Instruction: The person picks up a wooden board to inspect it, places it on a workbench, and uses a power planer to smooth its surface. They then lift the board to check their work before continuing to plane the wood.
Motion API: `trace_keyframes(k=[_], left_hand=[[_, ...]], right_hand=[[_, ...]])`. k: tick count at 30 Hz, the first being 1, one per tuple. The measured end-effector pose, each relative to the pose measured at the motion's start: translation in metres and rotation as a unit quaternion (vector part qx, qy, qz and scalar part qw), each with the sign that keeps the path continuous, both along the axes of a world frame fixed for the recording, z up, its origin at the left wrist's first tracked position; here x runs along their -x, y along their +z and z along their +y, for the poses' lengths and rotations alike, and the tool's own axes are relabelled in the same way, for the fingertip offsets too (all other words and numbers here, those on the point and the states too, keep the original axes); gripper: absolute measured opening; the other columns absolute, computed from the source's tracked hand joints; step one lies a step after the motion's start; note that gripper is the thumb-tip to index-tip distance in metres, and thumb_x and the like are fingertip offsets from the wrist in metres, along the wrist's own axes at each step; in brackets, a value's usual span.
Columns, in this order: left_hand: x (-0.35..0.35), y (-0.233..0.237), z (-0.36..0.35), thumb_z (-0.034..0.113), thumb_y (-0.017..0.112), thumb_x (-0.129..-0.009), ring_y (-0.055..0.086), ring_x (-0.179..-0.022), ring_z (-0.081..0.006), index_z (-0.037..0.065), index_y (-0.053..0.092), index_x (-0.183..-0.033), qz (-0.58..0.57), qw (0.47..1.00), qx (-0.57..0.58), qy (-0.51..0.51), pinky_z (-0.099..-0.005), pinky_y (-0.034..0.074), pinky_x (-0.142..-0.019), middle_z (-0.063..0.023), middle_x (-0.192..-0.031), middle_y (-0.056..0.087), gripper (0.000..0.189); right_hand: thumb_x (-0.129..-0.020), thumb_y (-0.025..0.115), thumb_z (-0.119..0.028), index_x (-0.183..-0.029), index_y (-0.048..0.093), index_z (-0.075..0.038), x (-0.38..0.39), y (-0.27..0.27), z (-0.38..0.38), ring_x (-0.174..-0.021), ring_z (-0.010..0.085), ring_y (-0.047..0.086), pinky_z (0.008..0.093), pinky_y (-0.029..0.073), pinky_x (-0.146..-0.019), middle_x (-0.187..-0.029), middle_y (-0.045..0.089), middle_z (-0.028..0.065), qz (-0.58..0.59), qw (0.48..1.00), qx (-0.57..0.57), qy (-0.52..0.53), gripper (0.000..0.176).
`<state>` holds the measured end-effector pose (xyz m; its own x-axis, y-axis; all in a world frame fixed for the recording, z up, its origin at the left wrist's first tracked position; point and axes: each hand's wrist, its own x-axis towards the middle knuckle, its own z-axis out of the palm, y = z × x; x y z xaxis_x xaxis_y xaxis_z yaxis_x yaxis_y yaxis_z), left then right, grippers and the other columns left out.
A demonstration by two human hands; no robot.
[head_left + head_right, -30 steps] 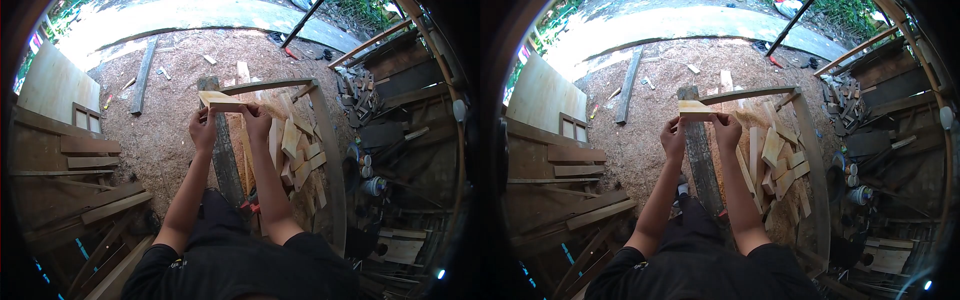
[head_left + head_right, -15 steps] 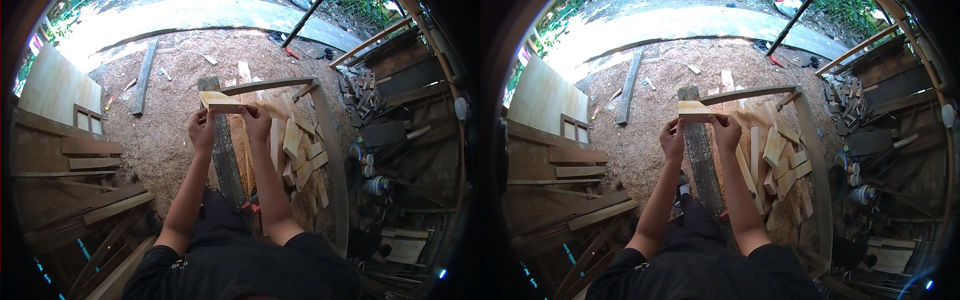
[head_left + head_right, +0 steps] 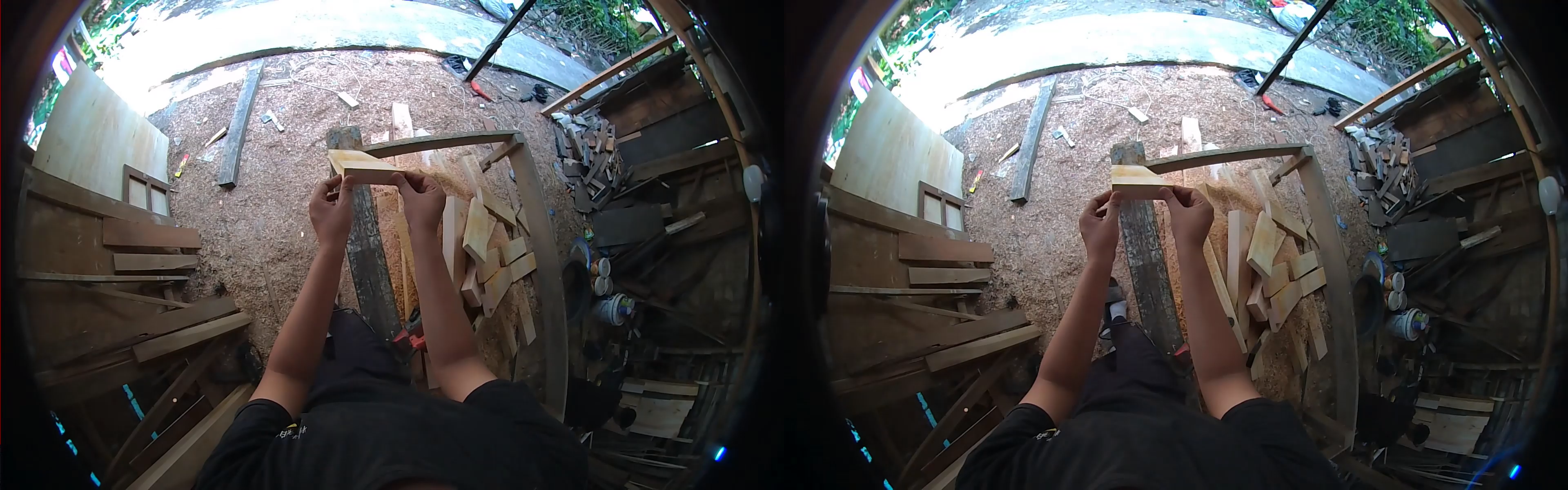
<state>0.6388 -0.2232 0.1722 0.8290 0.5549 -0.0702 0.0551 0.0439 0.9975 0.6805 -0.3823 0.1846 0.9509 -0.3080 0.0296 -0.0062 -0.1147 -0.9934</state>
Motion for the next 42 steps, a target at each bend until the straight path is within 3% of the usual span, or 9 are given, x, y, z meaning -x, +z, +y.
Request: trace_keyframes(k=[10, 13, 15, 18, 21, 26, 28, 34, 42], left_hand=[[0.007, -0.005, 0.002, 0.035, 0.075, -0.097, 0.066, -0.08, -0.0116, -0.002, 0.07, -0.117, -0.009, 1.0, -0.02, -0.003, -0.0268, 0.053, -0.068, -0.0075, -0.097, 0.072, 0.042], [0.015, 0.004, 0.003, 0.034, 0.073, -0.098, 0.066, -0.082, -0.0125, 0.001, 0.069, -0.126, 0.028, 0.999, -0.034, -0.03, -0.0291, 0.054, -0.072, -0.0092, -0.103, 0.072, 0.044], [0.021, 0.013, -0.002, 0.03, 0.07, -0.101, 0.066, -0.087, -0.0139, 0.007, 0.065, -0.138, 0.008, 1.0, -0.02, -0.022, -0.0306, 0.054, -0.076, -0.0098, -0.107, 0.068, 0.044], [0.025, -0.003, 0.008, 0.024, 0.068, -0.102, 0.065, -0.093, -0.0157, 0.013, 0.061, -0.144, 0.021, 0.988, -0.125, -0.084, -0.0312, 0.054, -0.079, -0.0098, -0.109, 0.063, 0.045], [0.047, -0.012, 0.008, 0.017, 0.064, -0.104, 0.065, -0.095, -0.0151, 0.019, 0.061, -0.144, 0.009, 0.988, -0.128, -0.081, -0.0303, 0.055, -0.083, -0.0075, -0.108, 0.06, 0.041], [0.097, -0.054, 0.008, 0.011, 0.061, -0.105, 0.065, -0.106, -0.0153, 0.005, 0.057, -0.146, 0.015, 0.987, -0.132, -0.094, -0.0297, 0.053, -0.091, -0.0102, -0.118, 0.064, 0.042], [0.114, -0.072, 0.006, 0.009, 0.059, -0.105, 0.063, -0.115, -0.0144, -0.003, 0.053, -0.146, -0.028, 0.998, 0.005, -0.055, -0.0277, 0.051, -0.097, -0.0128, -0.13, 0.066, 0.043], [0.132, -0.084, 0.011, 0.01, 0.056, -0.107, 0.062, -0.119, -0.0135, -0.006, 0.056, -0.141, -0.017, 0.984, 0.176, -0.021, -0.0271, 0.047, -0.102, -0.0125, -0.131, 0.067, 0.037], [0.119, -0.086, 0.028, 0.013, 0.059, -0.107, 0.064, -0.109, -0.0117, -0.005, 0.064, -0.125, -0.028, 0.989, 0.144, -0.008, -0.0265, 0.049, -0.097, -0.0097, -0.118, 0.071, 0.026]], right_hand=[[-0.086, 0.085, -0.016, -0.095, 0.076, 0.002, 0.009, 0.0, -0.001, -0.074, 0.0093, 0.07, 0.0254, 0.055, -0.07, -0.086, 0.078, 0.0066, 0.004, 1.0, 0.001, 0.008, 0.022], [-0.087, 0.085, -0.014, -0.095, 0.076, 0.002, 0.014, -0.006, 0.002, -0.075, 0.0095, 0.07, 0.0258, 0.056, -0.071, -0.086, 0.077, 0.0062, 0.007, 1.0, 0.011, 0.003, 0.02], [-0.089, 0.083, -0.014, -0.105, 0.076, 0.003, 0.019, -0.012, 0.004, -0.079, 0.0069, 0.067, 0.0226, 0.053, -0.073, -0.088, 0.075, 0.0028, -0.022, 1.0, -0.015, 0.002, 0.025], [-0.093, 0.079, -0.016, -0.115, 0.074, 0.004, 0.033, -0.024, 0.007, -0.083, 0.0081, 0.067, 0.0229, 0.053, -0.076, -0.093, 0.076, 0.0036, 0.073, 0.993, -0.093, 0.013, 0.03], [-0.097, 0.075, -0.017, -0.121, 0.072, 0.004, 0.053, -0.034, 0.01, -0.085, 0.01, 0.068, 0.0237, 0.054, -0.077, -0.099, 0.076, 0.006, 0.032, 0.991, -0.129, 0.034, 0.032], [-0.098, 0.073, -0.014, -0.113, 0.074, 0.006, 0.093, -0.067, 0.008, -0.088, 0.0099, 0.068, 0.0245, 0.055, -0.079, -0.1, 0.076, 0.0078, 0.06, 0.997, -0.041, -0.009, 0.025], [-0.097, 0.073, -0.013, -0.111, 0.076, 0.003, 0.107, -0.048, 0.016, -0.084, 0.0088, 0.067, 0.0247, 0.054, -0.076, -0.094, 0.076, 0.0072, 0.027, 1.0, 0.004, 0.016, 0.021], [-0.091, 0.076, -0.003, -0.105, 0.076, 0.001, 0.116, -0.039, 0.037, -0.091, 0.012, 0.072, 0.0278, 0.057, -0.08, -0.101, 0.077, 0.0103, -0.081, 0.991, 0.09, 0.056, 0.014], [-0.091, 0.075, -0.002, -0.103, 0.075, 0.001, 0.118, -0.042, 0.032, -0.086, 0.0097, 0.071, 0.0249, 0.056, -0.077, -0.096, 0.076, 0.0072, -0.023, 0.995, 0.067, 0.066, 0.012]])
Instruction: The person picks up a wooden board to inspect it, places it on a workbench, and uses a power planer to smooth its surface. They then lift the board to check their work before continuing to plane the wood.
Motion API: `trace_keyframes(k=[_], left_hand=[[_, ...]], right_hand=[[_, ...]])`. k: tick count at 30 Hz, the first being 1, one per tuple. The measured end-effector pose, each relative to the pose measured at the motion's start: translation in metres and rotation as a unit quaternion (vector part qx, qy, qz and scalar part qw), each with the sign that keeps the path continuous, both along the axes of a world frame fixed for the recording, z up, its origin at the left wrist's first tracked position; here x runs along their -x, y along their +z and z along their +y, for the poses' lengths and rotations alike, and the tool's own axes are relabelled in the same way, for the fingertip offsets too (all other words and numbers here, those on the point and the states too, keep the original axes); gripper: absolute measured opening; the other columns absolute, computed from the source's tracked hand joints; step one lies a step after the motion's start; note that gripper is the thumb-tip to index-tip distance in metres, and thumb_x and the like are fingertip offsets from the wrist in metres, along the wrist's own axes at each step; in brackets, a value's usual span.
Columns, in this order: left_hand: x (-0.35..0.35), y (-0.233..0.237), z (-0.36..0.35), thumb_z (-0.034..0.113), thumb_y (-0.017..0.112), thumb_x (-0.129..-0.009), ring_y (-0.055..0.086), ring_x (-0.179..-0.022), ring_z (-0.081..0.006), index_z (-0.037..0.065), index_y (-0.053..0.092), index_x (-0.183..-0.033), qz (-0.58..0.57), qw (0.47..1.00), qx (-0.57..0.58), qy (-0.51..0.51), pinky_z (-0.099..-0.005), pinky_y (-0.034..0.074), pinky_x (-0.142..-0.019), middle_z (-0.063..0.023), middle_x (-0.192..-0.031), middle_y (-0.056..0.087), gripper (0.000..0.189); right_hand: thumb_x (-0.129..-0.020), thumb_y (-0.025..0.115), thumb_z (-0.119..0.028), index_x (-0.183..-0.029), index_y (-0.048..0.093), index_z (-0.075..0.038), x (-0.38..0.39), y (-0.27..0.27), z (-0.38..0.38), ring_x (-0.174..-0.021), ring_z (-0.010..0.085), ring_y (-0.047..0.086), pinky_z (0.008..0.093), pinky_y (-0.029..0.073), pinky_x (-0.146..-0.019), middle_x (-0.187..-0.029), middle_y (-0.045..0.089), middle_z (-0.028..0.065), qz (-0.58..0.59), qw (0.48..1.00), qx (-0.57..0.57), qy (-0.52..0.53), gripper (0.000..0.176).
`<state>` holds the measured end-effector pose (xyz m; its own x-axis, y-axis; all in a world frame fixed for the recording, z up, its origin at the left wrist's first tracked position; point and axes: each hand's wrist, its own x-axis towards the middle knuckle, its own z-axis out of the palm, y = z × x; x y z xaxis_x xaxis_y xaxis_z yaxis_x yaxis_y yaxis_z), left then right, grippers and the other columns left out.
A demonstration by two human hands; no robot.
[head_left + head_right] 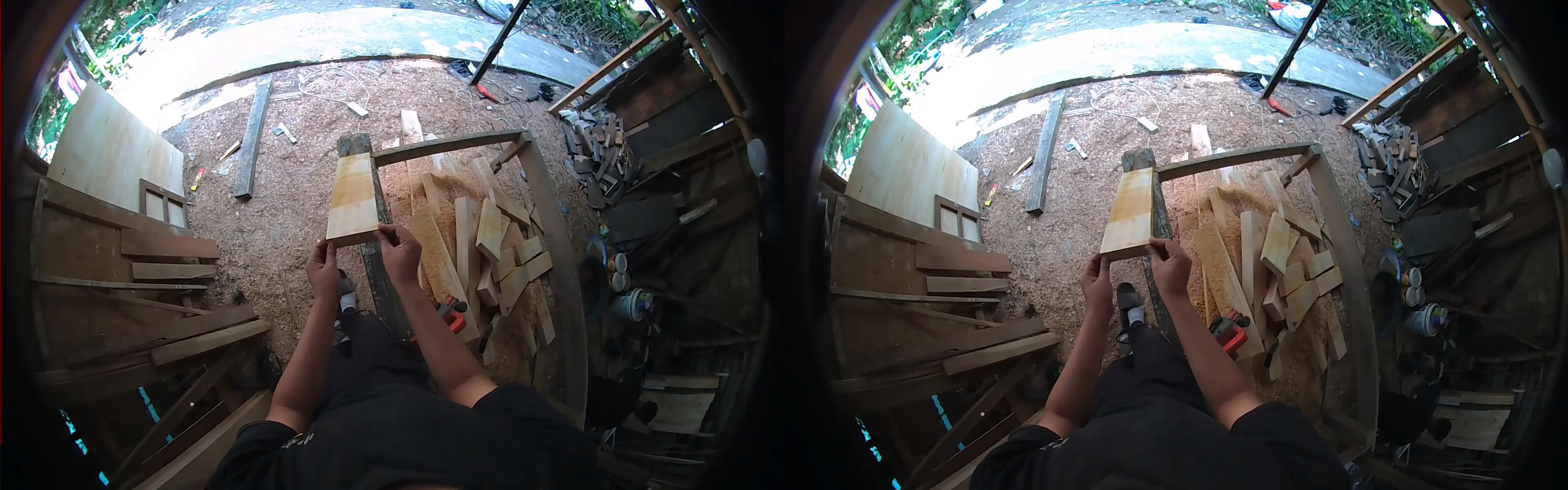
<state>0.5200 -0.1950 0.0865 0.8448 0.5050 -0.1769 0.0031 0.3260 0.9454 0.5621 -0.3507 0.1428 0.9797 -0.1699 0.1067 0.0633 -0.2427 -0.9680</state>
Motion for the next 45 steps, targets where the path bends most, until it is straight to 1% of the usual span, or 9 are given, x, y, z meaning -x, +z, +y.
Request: trace_keyframes(k=[5, 8, 14, 20, 24, 26, 33, 38, 45], left_hand=[[-0.007, 0.013, -0.005, 0.013, 0.063, -0.104, 0.064, -0.103, -0.0118, -0.005, 0.064, -0.121, 0.009, 0.998, -0.058, 0.006, -0.0265, 0.05, -0.093, -0.0088, -0.112, 0.071, 0.024], [-0.006, 0.015, -0.012, 0.01, 0.064, -0.103, 0.065, -0.101, -0.0122, -0.005, 0.065, -0.121, 0.0, 0.997, -0.082, 0.01, -0.0266, 0.051, -0.092, -0.0095, -0.11, 0.071, 0.023], [-0.003, 0.047, -0.029, 0.005, 0.064, -0.102, 0.068, -0.109, -0.0156, -0.005, 0.067, -0.121, -0.002, 0.989, -0.146, -0.004, -0.0286, 0.053, -0.095, -0.0128, -0.117, 0.072, 0.022], [0.015, 0.107, -0.058, 0.005, 0.069, -0.095, 0.068, -0.119, -0.0314, 0.002, 0.074, -0.118, -0.037, 0.946, -0.32, -0.041, -0.0373, 0.054, -0.099, -0.02, -0.126, 0.07, 0.023], [0.008, 0.097, -0.066, 0.008, 0.069, -0.096, 0.069, -0.118, -0.0278, 0.001, 0.072, -0.123, -0.076, 0.948, -0.305, -0.047, -0.037, 0.055, -0.097, -0.0197, -0.125, 0.071, 0.027], [-0.001, 0.109, -0.07, 0.012, 0.067, -0.099, 0.071, -0.113, -0.023, -0.001, 0.069, -0.127, -0.025, 0.993, -0.11, -0.027, -0.035, 0.056, -0.093, -0.018, -0.12, 0.073, 0.03], [-0.032, 0.087, -0.057, 0.021, 0.062, -0.106, 0.071, -0.104, -0.0172, -0.001, 0.062, -0.138, -0.035, 0.992, -0.093, -0.081, -0.0295, 0.058, -0.09, -0.012, -0.118, 0.073, 0.039], [-0.038, 0.073, -0.047, 0.014, 0.056, -0.108, 0.066, -0.116, -0.0165, 0.0, 0.059, -0.142, -0.033, 0.986, 0.03, -0.159, -0.0298, 0.055, -0.098, -0.012, -0.132, 0.067, 0.037], [-0.044, 0.053, -0.039, 0.008, 0.054, -0.107, 0.055, -0.134, -0.0173, 0.001, 0.054, -0.147, -0.062, 0.982, -0.021, -0.178, -0.031, 0.045, -0.111, -0.0139, -0.151, 0.054, 0.041]], right_hand=[[-0.093, 0.073, 0.0, -0.108, 0.075, 0.0, 0.013, -0.02, -0.006, -0.087, 0.0094, 0.069, 0.0246, 0.055, -0.078, -0.1, 0.074, 0.0055, 0.042, 0.998, -0.051, -0.022, 0.015], [-0.092, 0.074, -0.001, -0.108, 0.075, 0.0, 0.01, -0.025, -0.016, -0.097, 0.0147, 0.072, 0.0283, 0.057, -0.084, -0.104, 0.075, 0.0102, -0.018, 1.0, -0.025, -0.001, 0.016], [-0.093, 0.072, 0.001, -0.109, 0.073, 0.003, 0.027, -0.046, -0.042, -0.11, 0.0174, 0.069, 0.0286, 0.057, -0.095, -0.122, 0.072, 0.0145, 0.058, 0.987, -0.123, 0.082, 0.016], [-0.095, 0.068, 0.005, -0.118, 0.069, 0.005, 0.074, -0.054, -0.055, -0.111, 0.0184, 0.069, 0.0293, 0.055, -0.098, -0.122, 0.071, 0.0151, 0.122, 0.944, -0.305, 0.032, 0.023], [-0.097, 0.068, 0.002, -0.13, 0.065, 0.004, 0.066, -0.029, -0.061, -0.112, 0.0185, 0.068, 0.0299, 0.054, -0.099, -0.125, 0.07, 0.0137, 0.148, 0.955, -0.248, 0.062, 0.033], [-0.098, 0.067, -0.002, -0.14, 0.059, 0.003, 0.053, -0.023, -0.062, -0.115, 0.0183, 0.067, 0.0303, 0.054, -0.098, -0.136, 0.065, 0.0122, 0.082, 0.971, -0.174, 0.141, 0.042], [-0.1, 0.064, -0.002, -0.151, 0.049, -0.002, 0.008, 0.011, -0.064, -0.132, 0.0205, 0.057, 0.0335, 0.047, -0.109, -0.152, 0.053, 0.011, 0.104, 0.957, -0.102, 0.251, 0.053], [-0.1, 0.06, 0.001, -0.158, 0.039, -0.004, -0.012, 0.035, -0.055, -0.137, 0.0197, 0.053, 0.0349, 0.044, -0.113, -0.151, 0.054, 0.0109, 0.095, 0.939, -0.135, 0.303, 0.061], [-0.1, 0.06, 0.003, -0.157, 0.041, -0.005, -0.032, 0.031, -0.047, -0.132, 0.0186, 0.057, 0.0342, 0.047, -0.11, -0.146, 0.058, 0.01, 0.101, 0.932, -0.117, 0.327, 0.061]])
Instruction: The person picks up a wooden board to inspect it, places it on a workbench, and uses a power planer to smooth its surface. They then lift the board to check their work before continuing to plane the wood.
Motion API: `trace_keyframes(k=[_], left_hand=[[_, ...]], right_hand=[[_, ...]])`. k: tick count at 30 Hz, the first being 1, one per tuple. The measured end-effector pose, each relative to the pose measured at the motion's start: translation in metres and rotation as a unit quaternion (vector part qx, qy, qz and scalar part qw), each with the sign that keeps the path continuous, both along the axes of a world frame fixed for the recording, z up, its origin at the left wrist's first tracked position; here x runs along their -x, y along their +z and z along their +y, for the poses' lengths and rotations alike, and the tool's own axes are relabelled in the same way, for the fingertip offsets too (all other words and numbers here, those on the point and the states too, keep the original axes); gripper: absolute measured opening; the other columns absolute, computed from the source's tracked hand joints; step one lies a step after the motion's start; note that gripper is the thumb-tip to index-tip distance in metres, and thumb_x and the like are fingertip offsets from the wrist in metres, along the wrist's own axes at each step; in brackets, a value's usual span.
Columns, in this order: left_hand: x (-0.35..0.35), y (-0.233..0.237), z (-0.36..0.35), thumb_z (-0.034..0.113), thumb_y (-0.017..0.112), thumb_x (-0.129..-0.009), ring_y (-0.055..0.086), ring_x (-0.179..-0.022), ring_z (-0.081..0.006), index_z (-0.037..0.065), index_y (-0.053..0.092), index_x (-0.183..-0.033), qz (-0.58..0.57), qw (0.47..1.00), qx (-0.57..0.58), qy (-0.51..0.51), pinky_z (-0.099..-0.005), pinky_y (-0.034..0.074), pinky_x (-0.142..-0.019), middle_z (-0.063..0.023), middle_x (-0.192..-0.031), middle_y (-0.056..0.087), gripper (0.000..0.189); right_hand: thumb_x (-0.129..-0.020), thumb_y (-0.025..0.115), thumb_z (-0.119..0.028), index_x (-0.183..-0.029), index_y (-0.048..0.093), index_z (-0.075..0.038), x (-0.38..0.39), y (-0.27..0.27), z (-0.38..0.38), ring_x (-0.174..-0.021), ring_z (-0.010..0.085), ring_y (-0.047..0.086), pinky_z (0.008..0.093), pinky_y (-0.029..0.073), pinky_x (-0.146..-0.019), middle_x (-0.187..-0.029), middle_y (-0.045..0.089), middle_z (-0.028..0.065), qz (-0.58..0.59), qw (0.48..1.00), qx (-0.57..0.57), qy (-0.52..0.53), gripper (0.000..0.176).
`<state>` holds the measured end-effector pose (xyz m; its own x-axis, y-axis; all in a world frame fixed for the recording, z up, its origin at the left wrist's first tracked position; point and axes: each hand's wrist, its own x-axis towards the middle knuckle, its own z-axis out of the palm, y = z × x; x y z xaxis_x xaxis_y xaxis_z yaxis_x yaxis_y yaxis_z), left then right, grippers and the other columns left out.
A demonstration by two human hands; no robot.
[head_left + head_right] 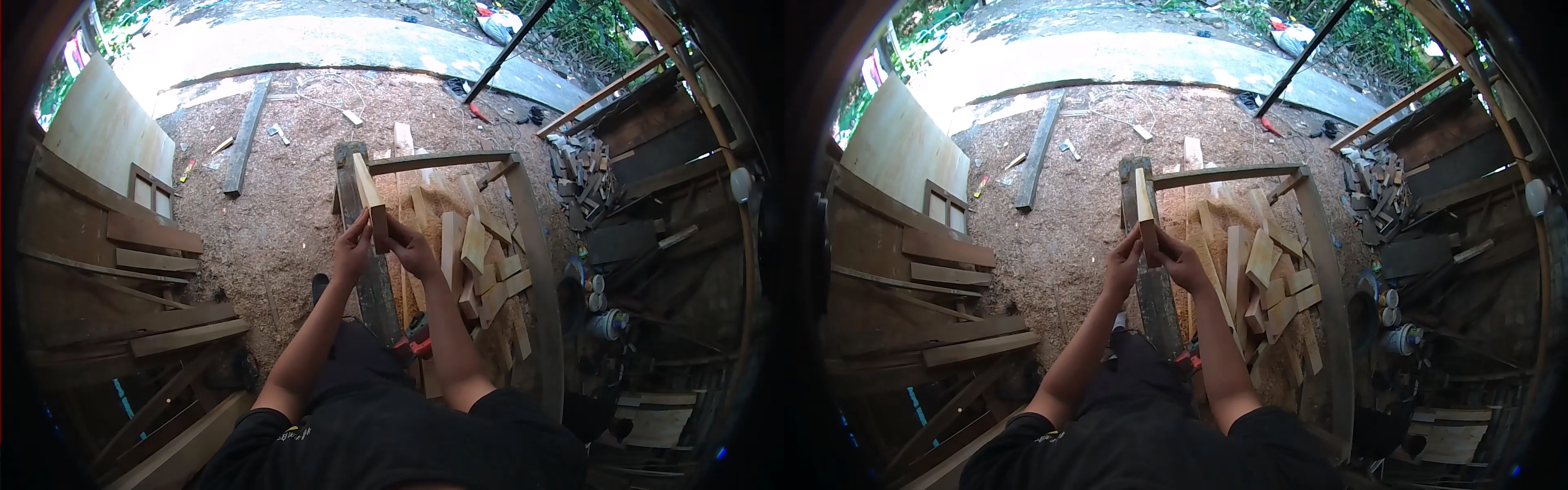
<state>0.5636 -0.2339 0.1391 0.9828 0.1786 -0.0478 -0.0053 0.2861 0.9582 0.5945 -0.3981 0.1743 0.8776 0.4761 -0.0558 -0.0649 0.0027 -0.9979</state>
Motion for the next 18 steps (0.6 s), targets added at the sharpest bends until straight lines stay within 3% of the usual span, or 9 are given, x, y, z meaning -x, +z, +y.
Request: trace_keyframes(k=[2, 9, 18], left_hand=[[0.0, 0.006, 0.0, 0.005, 0.052, -0.107, 0.054, -0.134, -0.0163, 0.003, 0.05, -0.15, -0.012, 1.0, 0.022, 0.01, -0.0298, 0.045, -0.11, -0.0116, -0.152, 0.053, 0.043], [-0.016, 0.017, 0.008, 0.006, 0.049, -0.108, 0.056, -0.131, -0.015, 0.005, 0.047, -0.154, 0.019, 0.999, 0.046, -0.009, -0.0287, 0.046, -0.108, -0.0089, -0.15, 0.056, 0.045], [-0.043, 0.03, 0.01, 0.018, 0.051, -0.11, 0.061, -0.125, -0.0177, 0.003, 0.048, -0.152, 0.003, 0.995, 0.095, -0.016, -0.0317, 0.05, -0.107, -0.0108, -0.141, 0.061, 0.044]], right_hand=[[-0.098, 0.062, 0.004, -0.156, 0.041, -0.003, -0.003, 0.001, 0.007, -0.132, 0.0179, 0.057, 0.0345, 0.049, -0.109, -0.148, 0.057, 0.0108, -0.045, 0.999, -0.025, 0.0, 0.062], [-0.098, 0.062, 0.003, -0.154, 0.045, -0.004, -0.02, 0.011, 0.011, -0.128, 0.0181, 0.06, 0.0331, 0.05, -0.107, -0.144, 0.06, 0.0116, -0.016, 1.0, -0.01, -0.011, 0.059], [-0.098, 0.061, 0.004, -0.153, 0.045, 0.0, -0.049, 0.02, 0.01, -0.129, 0.0188, 0.059, 0.0332, 0.05, -0.108, -0.144, 0.06, 0.0148, -0.034, 0.999, -0.013, -0.016, 0.057]])
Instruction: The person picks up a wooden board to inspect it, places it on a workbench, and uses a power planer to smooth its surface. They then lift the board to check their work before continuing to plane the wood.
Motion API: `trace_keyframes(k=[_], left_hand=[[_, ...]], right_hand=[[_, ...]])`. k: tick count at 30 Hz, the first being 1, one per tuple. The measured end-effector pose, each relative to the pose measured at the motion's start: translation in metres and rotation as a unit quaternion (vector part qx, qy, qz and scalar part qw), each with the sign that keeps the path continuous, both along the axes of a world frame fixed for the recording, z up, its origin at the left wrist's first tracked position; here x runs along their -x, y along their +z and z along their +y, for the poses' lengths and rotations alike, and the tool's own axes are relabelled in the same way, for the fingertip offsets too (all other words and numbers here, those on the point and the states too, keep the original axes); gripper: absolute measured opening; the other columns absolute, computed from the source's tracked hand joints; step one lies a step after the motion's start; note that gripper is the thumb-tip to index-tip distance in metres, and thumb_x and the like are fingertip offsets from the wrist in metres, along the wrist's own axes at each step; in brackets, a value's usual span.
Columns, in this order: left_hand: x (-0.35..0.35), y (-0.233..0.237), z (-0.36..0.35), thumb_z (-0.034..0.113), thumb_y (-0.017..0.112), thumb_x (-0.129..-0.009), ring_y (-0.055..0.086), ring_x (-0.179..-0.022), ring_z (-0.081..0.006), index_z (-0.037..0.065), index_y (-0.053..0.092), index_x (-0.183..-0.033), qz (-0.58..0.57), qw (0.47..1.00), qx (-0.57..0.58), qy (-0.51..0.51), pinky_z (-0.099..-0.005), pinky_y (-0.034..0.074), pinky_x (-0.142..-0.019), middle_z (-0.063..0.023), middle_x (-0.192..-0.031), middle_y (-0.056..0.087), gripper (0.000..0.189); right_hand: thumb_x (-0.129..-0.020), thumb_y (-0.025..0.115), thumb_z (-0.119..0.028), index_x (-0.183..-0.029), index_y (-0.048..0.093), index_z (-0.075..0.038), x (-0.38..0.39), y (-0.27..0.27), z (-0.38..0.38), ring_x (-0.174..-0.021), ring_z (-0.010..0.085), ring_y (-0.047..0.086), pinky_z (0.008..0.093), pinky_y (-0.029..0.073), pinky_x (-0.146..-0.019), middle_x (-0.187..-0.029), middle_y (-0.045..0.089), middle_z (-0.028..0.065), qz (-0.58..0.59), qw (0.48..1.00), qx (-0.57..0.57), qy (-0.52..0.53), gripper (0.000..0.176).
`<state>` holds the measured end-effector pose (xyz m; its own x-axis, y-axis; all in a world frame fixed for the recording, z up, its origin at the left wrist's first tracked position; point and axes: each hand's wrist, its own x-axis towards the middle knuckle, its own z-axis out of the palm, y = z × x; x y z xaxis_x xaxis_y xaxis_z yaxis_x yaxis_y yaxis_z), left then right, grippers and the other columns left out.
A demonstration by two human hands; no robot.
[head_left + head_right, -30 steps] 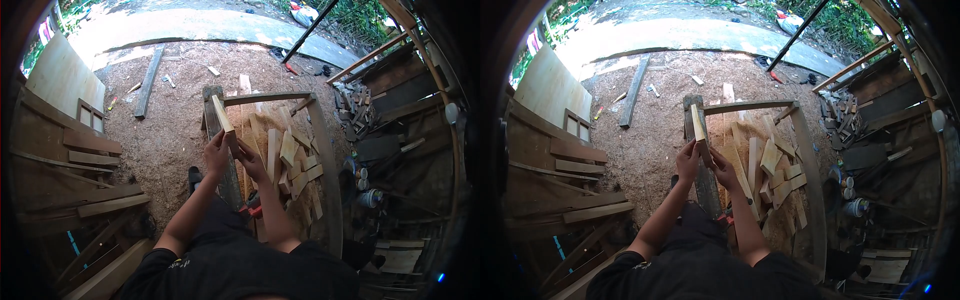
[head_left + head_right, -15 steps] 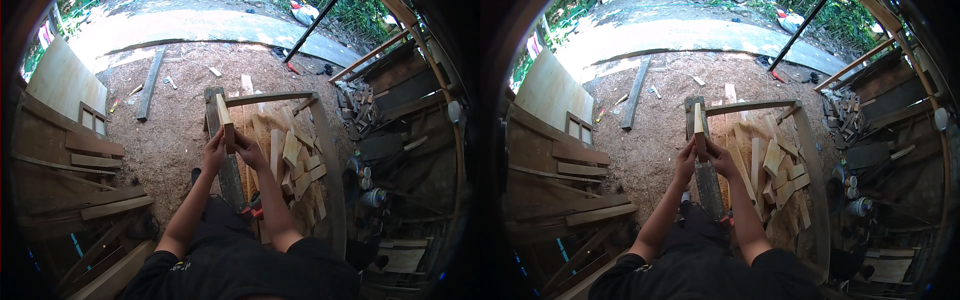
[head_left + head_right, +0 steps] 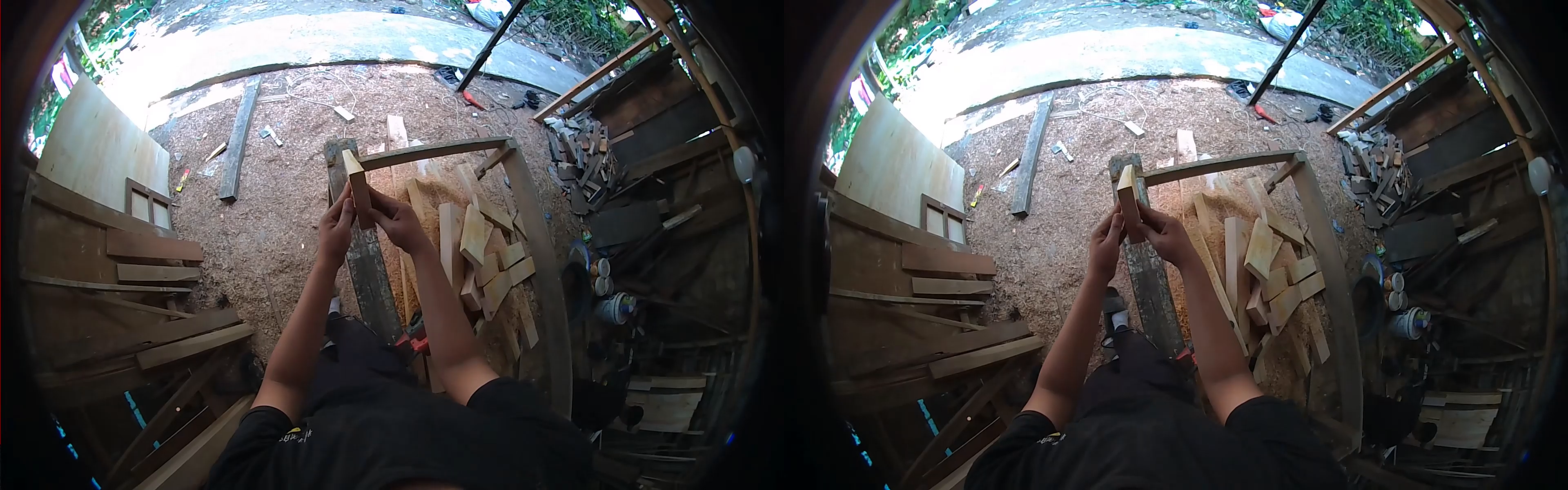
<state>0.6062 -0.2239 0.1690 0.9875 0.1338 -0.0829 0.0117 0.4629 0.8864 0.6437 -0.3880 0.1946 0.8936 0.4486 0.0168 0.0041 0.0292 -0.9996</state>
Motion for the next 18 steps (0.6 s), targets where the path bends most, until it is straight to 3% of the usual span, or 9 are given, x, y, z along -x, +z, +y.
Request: trace_keyframes(k=[5, 18], left_hand=[[-0.006, -0.004, 0.002, 0.016, 0.052, -0.11, 0.06, -0.125, -0.0143, 0.006, 0.047, -0.153, -0.028, 0.998, -0.057, -0.008, -0.0289, 0.049, -0.105, -0.0096, -0.144, 0.06, 0.046], [-0.005, 0.0, 0.0, 0.016, 0.054, -0.109, 0.06, -0.125, -0.0149, 0.004, 0.047, -0.153, -0.007, 0.997, -0.071, -0.003, -0.0282, 0.049, -0.104, -0.0115, -0.142, 0.062, 0.046]], right_hand=[[-0.098, 0.06, 0.003, -0.152, 0.046, 0.001, -0.004, 0.001, -0.001, -0.13, 0.0194, 0.059, 0.0335, 0.049, -0.109, -0.143, 0.06, 0.0146, -0.002, 1.0, -0.012, 0.004, 0.056], [-0.099, 0.062, 0.002, -0.153, 0.045, -0.002, -0.001, 0.004, -0.003, -0.132, 0.0178, 0.057, 0.0336, 0.047, -0.11, -0.145, 0.06, 0.0121, -0.008, 1.0, -0.016, 0.01, 0.057]])
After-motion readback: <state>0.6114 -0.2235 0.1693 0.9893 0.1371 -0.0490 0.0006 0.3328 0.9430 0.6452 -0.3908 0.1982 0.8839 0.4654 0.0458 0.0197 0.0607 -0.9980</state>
